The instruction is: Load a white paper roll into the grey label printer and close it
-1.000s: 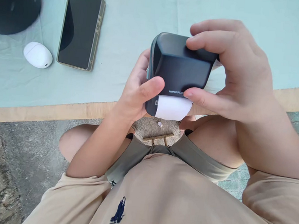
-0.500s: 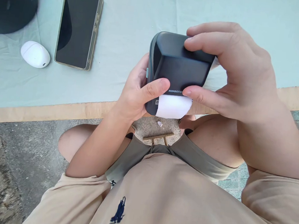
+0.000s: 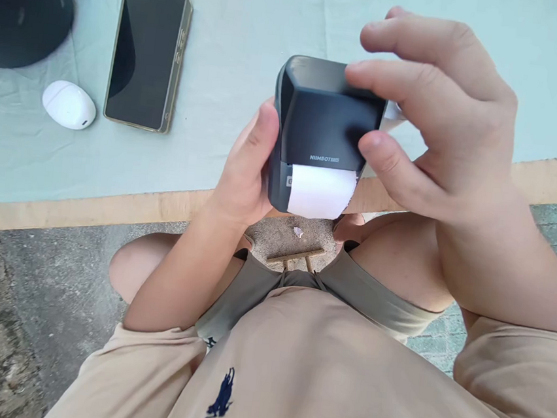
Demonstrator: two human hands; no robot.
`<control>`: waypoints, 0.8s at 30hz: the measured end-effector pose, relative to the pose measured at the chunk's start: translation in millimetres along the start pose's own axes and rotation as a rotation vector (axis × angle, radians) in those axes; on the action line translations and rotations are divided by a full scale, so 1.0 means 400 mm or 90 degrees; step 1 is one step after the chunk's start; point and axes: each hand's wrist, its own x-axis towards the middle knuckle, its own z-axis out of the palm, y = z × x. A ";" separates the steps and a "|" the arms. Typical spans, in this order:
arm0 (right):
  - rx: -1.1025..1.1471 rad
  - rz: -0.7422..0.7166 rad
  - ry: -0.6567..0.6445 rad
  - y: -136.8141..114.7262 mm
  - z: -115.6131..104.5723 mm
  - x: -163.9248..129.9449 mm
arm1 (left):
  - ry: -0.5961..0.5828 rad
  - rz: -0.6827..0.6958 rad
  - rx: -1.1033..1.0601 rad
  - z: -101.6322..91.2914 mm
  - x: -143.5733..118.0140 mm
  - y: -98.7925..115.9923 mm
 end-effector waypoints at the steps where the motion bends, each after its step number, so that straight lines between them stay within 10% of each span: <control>1: 0.003 0.011 0.006 0.002 0.001 -0.001 | 0.014 -0.003 -0.018 0.003 0.001 0.003; 24: -0.040 0.100 0.046 -0.011 -0.017 -0.003 | 0.108 -0.027 -0.060 0.012 0.011 0.013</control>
